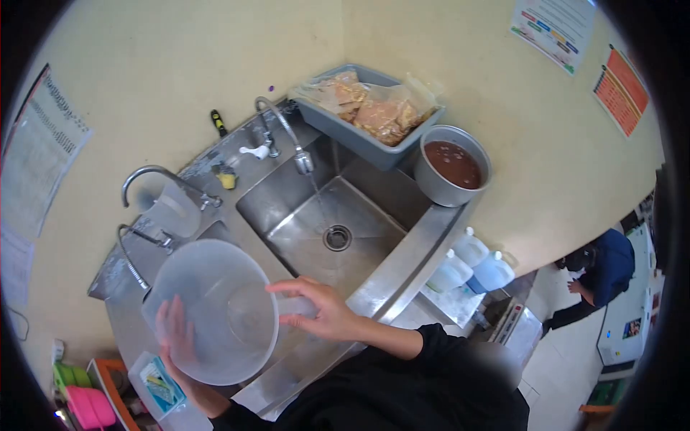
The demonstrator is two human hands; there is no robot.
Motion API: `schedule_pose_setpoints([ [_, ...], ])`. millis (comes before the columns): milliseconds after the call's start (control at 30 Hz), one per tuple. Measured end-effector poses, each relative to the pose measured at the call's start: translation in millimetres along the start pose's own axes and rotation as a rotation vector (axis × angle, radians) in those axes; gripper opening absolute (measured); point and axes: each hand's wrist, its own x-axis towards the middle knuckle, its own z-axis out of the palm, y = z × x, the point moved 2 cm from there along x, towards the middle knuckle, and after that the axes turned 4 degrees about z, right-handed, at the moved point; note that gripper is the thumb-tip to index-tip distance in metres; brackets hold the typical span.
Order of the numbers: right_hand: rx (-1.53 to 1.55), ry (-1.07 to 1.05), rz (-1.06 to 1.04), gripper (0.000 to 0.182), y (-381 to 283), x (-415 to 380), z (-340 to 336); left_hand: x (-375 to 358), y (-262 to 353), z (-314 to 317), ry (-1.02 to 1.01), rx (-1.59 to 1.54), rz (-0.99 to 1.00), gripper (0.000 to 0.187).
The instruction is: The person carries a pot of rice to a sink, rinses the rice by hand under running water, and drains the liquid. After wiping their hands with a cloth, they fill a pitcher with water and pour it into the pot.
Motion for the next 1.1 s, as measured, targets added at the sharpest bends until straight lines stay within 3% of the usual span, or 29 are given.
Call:
schedule_pose_setpoints([
  [167,0.029,-0.25,0.089,0.057,1.8,9.3,46.2,-50.4,12.7,-36.8,0.311,0.071,-0.002,0.078],
  [267,0.025,-0.34,0.02,0.063,5.1,19.3,78.4,-76.9,22.0,-63.5,0.453,0.112,0.124,0.077],
  [367,-0.098,-0.212,-0.164,0.07,13.7,26.7,112.0,-98.4,38.3,-84.2,0.672,0.152,0.236,0.076],
  [567,-0.091,-0.216,0.055,0.067,42.3,11.3,119.6,-131.0,45.9,-167.7,1.126,0.012,0.476,0.068],
  [633,-0.099,-0.185,0.156,0.067,58.0,0.9,111.7,-119.8,46.6,-187.0,1.278,-0.133,0.641,0.062],
  [767,-0.139,-0.095,0.302,0.066,78.1,-13.3,90.2,-90.4,33.3,-257.3,1.208,-0.068,0.729,0.059],
  [900,-0.183,0.02,0.326,0.062,74.4,-12.4,68.5,-29.1,52.6,-263.0,1.134,-0.393,0.715,0.044],
  [1000,-0.213,0.083,0.34,0.063,73.3,-12.8,57.6,11.4,38.1,-314.6,1.169,-0.317,0.74,0.032],
  [1067,-0.241,0.107,0.34,0.063,75.3,-15.3,51.6,36.4,11.5,-390.6,1.328,-0.225,0.752,0.023],
  [1100,-0.257,0.119,0.34,0.062,76.3,-17.2,48.1,45.4,8.8,-393.4,1.407,-0.178,0.755,0.018],
])
